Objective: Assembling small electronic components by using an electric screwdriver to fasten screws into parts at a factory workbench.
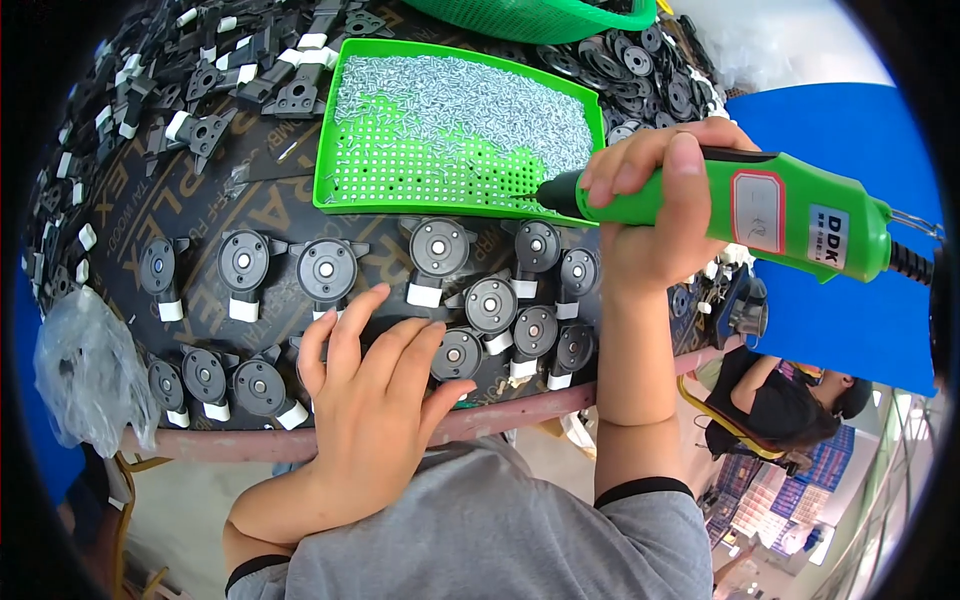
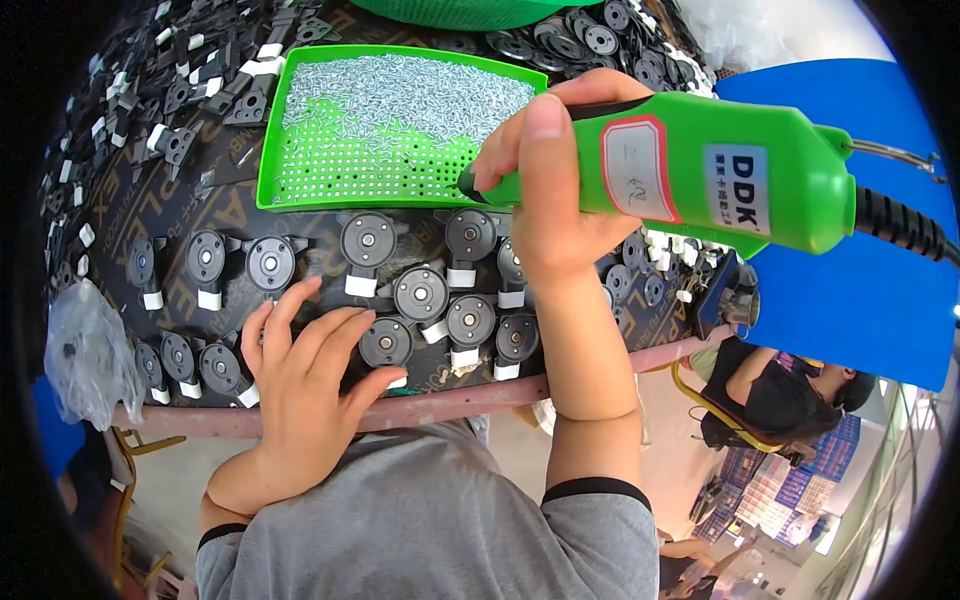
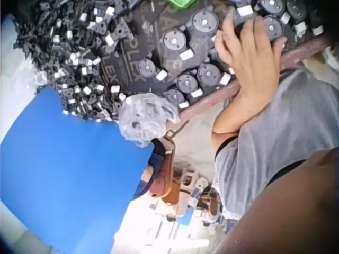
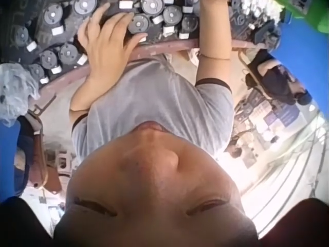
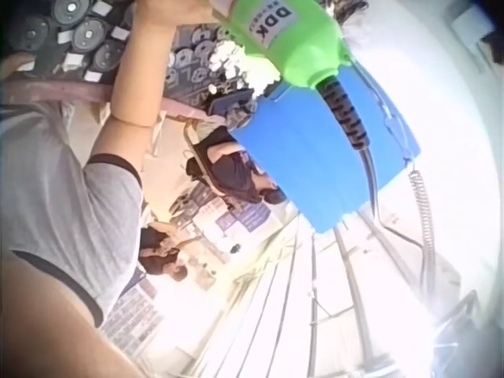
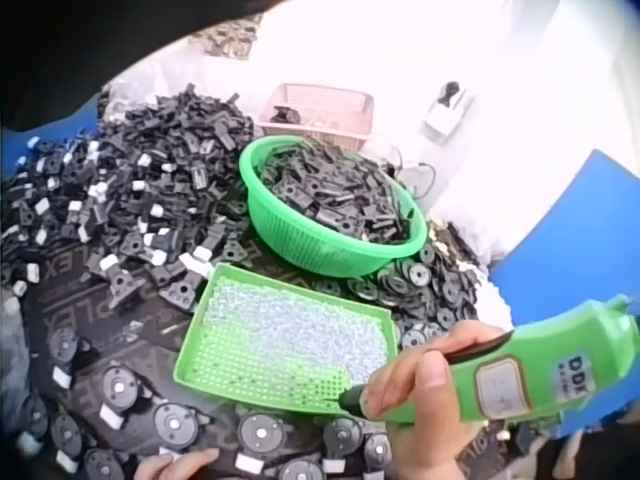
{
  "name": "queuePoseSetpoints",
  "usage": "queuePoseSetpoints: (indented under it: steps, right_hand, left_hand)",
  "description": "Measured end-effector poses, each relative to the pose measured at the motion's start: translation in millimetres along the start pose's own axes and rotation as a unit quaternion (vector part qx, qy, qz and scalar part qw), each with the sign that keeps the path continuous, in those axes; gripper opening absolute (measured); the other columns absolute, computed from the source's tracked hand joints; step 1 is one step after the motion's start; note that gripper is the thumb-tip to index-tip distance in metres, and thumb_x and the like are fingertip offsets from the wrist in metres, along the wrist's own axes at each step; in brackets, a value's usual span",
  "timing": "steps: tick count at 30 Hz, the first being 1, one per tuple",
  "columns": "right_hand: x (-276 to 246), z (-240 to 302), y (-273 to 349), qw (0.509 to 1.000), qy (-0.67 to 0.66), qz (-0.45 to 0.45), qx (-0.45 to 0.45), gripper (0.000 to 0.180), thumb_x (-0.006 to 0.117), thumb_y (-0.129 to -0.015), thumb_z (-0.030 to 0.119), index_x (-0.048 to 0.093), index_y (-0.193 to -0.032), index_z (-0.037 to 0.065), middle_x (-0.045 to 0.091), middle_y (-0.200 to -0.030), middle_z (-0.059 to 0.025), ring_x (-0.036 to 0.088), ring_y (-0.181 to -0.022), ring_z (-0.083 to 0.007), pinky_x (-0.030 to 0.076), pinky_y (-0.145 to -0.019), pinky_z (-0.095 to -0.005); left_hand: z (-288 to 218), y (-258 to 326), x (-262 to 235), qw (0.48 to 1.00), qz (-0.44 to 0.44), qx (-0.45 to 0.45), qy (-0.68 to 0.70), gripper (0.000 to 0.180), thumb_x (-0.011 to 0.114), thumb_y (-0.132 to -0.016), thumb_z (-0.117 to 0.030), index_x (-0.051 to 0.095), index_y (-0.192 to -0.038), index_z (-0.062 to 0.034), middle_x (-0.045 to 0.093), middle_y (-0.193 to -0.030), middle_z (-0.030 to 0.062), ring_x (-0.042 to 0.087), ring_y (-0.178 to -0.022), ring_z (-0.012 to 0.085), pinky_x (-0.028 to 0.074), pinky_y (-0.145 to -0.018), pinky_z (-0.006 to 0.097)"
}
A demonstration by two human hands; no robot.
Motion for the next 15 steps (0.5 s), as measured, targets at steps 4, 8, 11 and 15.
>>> queuePoseSetpoints:
  steps: [4, 8, 11, 15]
  right_hand:
    - [6.4, 31.7, 0.2, 0.999, -0.041, 0.019, -0.019, 0.016, 0.047, -0.101, 0.015, 0.044, -0.114, 0.006, 0.051, -0.061, -0.0085, 0.051, -0.046, -0.0196, 0.046, -0.044, -0.0350]
    - [28.4, 98.5, 17.0, 0.988, -0.084, 0.120, -0.042, 0.030, 0.041, -0.101, 0.026, 0.049, -0.112, -0.001, 0.048, -0.073, -0.0042, 0.048, -0.053, -0.0145, 0.044, -0.049, -0.0312]
    - [52.0, 103.6, 38.0, 0.973, -0.068, 0.217, -0.033, 0.025, 0.053, -0.099, 0.022, 0.046, -0.114, 0.004, 0.053, -0.070, -0.0064, 0.055, -0.052, -0.0162, 0.052, -0.049, -0.0305]
    - [67.2, 94.1, 56.0, 0.958, -0.089, 0.270, -0.030, 0.028, 0.059, -0.097, 0.018, 0.042, -0.115, 0.005, 0.057, -0.070, -0.0084, 0.059, -0.053, -0.0186, 0.056, -0.050, -0.0324]
  left_hand:
    - [4.4, -1.0, -4.9, 1.000, 0.006, -0.004, 0.025, 0.047, 0.080, -0.074, -0.032, 0.069, -0.108, -0.0024, 0.067, -0.110, 0.0068, 0.049, -0.127, 0.0326, 0.027, -0.108, 0.053]
    - [7.2, -5.3, -4.8, 0.999, 0.020, -0.007, 0.042, 0.048, 0.084, -0.069, -0.033, 0.070, -0.107, -0.0060, 0.068, -0.110, 0.0040, 0.050, -0.129, 0.0327, 0.026, -0.109, 0.053]
    - [9.8, -6.5, -5.6, 0.998, 0.004, -0.006, 0.068, 0.045, 0.084, -0.067, -0.025, 0.070, -0.104, -0.0043, 0.067, -0.103, 0.0054, 0.049, -0.129, 0.0319, 0.027, -0.109, 0.053]
    - [11.0, -5.1, -5.2, 0.997, -0.012, 0.000, 0.072, 0.045, 0.084, -0.064, -0.025, 0.071, -0.103, -0.0055, 0.067, -0.102, 0.0041, 0.050, -0.128, 0.0307, 0.029, -0.109, 0.053]
Point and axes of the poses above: each hand's wrist, its own y-axis away from the middle knuckle, its own x-axis out of the palm, z = x × y, the point moved 6 cm from there along -y, towards the middle knuckle
